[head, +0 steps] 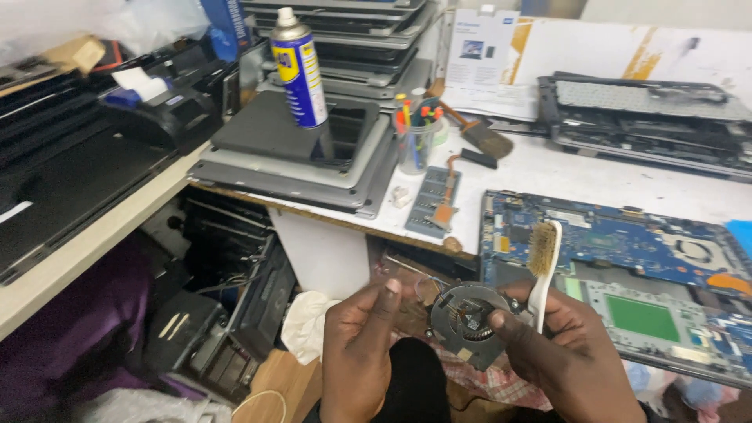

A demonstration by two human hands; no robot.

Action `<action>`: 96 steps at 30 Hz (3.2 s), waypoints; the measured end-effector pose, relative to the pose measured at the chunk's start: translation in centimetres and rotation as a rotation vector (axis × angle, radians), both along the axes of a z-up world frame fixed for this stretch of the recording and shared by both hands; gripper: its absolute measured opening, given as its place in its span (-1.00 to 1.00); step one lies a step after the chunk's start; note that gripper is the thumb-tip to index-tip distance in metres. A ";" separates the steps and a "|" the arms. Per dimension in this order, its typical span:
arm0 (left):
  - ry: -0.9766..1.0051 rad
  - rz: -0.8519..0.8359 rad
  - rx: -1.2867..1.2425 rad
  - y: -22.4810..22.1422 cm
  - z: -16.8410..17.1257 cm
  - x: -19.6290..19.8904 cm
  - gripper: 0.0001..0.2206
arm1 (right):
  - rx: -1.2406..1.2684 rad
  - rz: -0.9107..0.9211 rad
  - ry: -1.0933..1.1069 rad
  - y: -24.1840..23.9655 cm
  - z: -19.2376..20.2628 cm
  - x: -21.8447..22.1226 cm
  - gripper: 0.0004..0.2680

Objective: Cleaning a laptop fan with a toothbrush, installing it into the chassis, and applying thermal paste to the motherboard components.

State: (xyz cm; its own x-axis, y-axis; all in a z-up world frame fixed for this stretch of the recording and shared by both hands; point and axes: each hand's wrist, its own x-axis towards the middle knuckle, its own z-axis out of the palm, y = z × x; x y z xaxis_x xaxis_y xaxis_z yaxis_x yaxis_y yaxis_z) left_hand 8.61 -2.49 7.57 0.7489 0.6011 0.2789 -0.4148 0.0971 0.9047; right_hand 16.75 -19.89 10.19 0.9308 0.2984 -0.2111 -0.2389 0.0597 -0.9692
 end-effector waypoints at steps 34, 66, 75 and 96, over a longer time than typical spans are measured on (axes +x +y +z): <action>0.231 -0.346 0.100 -7.9 2.1 10.4 -0.76 | 0.359 -0.068 -0.162 -14.6 -3.5 8.0 -0.91; 0.374 -0.837 -0.304 -12.5 4.0 10.7 -0.40 | -0.093 -0.381 -1.164 -15.1 -3.0 4.9 -0.89; 0.376 -0.725 -0.192 -14.0 4.4 10.2 -0.56 | -0.027 -0.518 -1.086 -14.4 -3.1 4.0 -0.80; 0.359 -0.507 -0.448 -13.1 0.0 8.0 -0.39 | -0.643 -0.003 -0.943 -20.5 -5.9 2.4 -0.77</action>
State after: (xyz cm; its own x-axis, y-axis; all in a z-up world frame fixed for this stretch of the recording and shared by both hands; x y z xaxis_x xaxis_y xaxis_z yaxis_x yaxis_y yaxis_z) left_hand 16.61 -15.56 7.52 0.9620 0.1579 -0.2227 0.0900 0.5866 0.8048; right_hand 19.11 -40.42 4.32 0.8001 0.3855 0.4596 0.5999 -0.5135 -0.6136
